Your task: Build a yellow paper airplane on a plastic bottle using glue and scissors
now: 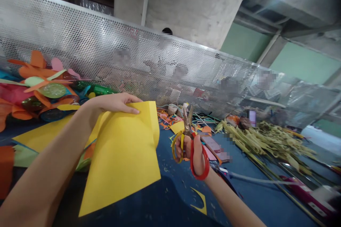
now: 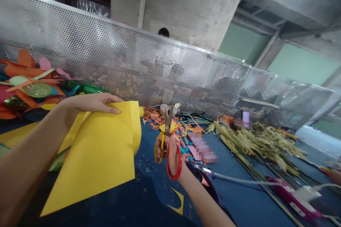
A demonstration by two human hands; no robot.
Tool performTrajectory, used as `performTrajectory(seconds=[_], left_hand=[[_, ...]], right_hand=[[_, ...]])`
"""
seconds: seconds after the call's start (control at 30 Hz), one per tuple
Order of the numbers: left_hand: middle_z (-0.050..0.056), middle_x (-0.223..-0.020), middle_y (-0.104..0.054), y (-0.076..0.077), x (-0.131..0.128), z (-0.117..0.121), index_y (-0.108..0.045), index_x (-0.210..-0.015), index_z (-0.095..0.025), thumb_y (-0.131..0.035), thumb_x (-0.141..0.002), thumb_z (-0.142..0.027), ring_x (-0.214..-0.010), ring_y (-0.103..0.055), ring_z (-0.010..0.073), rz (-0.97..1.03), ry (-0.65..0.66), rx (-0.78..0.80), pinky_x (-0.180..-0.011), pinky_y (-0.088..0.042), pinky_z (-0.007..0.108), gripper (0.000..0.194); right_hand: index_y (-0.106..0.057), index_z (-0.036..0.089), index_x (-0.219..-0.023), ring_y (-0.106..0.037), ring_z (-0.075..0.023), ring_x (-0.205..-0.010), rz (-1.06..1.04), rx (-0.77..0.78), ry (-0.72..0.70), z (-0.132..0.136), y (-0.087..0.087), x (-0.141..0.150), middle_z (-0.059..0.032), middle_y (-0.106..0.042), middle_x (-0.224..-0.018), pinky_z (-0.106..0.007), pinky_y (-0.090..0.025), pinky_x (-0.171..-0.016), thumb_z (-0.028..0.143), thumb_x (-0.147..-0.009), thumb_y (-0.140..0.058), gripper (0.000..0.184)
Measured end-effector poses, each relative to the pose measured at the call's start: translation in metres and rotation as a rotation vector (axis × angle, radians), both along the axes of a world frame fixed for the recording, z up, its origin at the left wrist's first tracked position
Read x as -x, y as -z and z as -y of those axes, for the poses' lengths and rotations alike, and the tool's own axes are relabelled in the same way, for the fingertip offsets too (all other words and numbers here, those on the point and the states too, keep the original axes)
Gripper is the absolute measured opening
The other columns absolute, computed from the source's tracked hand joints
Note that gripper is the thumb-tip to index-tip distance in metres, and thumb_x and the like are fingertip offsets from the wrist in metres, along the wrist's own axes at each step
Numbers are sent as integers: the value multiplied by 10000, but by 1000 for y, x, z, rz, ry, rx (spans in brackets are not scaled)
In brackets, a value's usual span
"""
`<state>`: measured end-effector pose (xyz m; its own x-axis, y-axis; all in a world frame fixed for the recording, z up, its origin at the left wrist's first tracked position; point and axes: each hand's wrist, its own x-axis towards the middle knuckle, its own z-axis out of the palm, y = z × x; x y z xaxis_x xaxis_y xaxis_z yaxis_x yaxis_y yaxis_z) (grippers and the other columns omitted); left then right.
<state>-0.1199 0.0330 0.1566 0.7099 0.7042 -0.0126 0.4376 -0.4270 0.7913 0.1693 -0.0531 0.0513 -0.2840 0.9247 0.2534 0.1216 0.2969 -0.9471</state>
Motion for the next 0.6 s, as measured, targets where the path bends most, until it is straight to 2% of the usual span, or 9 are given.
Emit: performTrajectory(seconds=[0.1,0.2,0.33,0.43,0.53,0.6], left_hand=[[30,-1156,-612,-1,1,0,-478,-1248,-294,-600,-748,-427,-953,-613,230,4,-16,-58,-746,-512,281,532],[36,-1183,-593,0,7,-4,-465,-1259,-294,-597,-754,-422,-994,-595,238,72,-44,-52,-758,-512,279,538],[52,-1185,-586,5,15,-9,-419,-1287,-293,-595,-760,-411,-974,-603,227,169,-94,-19,-761,-511,281,568],[55,-1190,-577,4,14,-8,-287,-1351,-326,-594,-762,-383,-957,-609,211,158,-55,-46,-785,-499,290,667],[47,-1241,-534,2,12,-5,-163,-1382,-361,-565,-788,-343,-993,-590,203,90,30,-139,-828,-471,295,717],[38,-1316,-465,1,12,-4,-216,-1370,-363,-541,-810,-331,-1056,-551,214,69,60,-187,-856,-450,291,648]], right_hand=[[-459,181,-755,-443,-116,-488,46,37,-143,17,3,8,12,-420,-600,-270,-454,-477,730,-772,-189,612],[-448,177,-739,-428,-104,-478,186,19,-229,30,7,15,19,-410,-583,-256,-437,-471,693,-798,-228,564],[-436,180,-721,-439,-96,-466,271,5,-155,29,11,17,25,-412,-577,-242,-428,-464,656,-826,-230,529],[-436,182,-700,-439,-94,-457,313,81,-65,22,11,13,30,-408,-566,-231,-415,-446,652,-830,-228,530],[-432,182,-666,-437,-93,-450,360,167,-100,19,7,10,29,-416,-545,-228,-412,-451,651,-835,-198,551],[-432,181,-657,-446,-91,-454,364,198,-150,20,2,9,25,-435,-555,-232,-423,-480,640,-845,-168,563]])
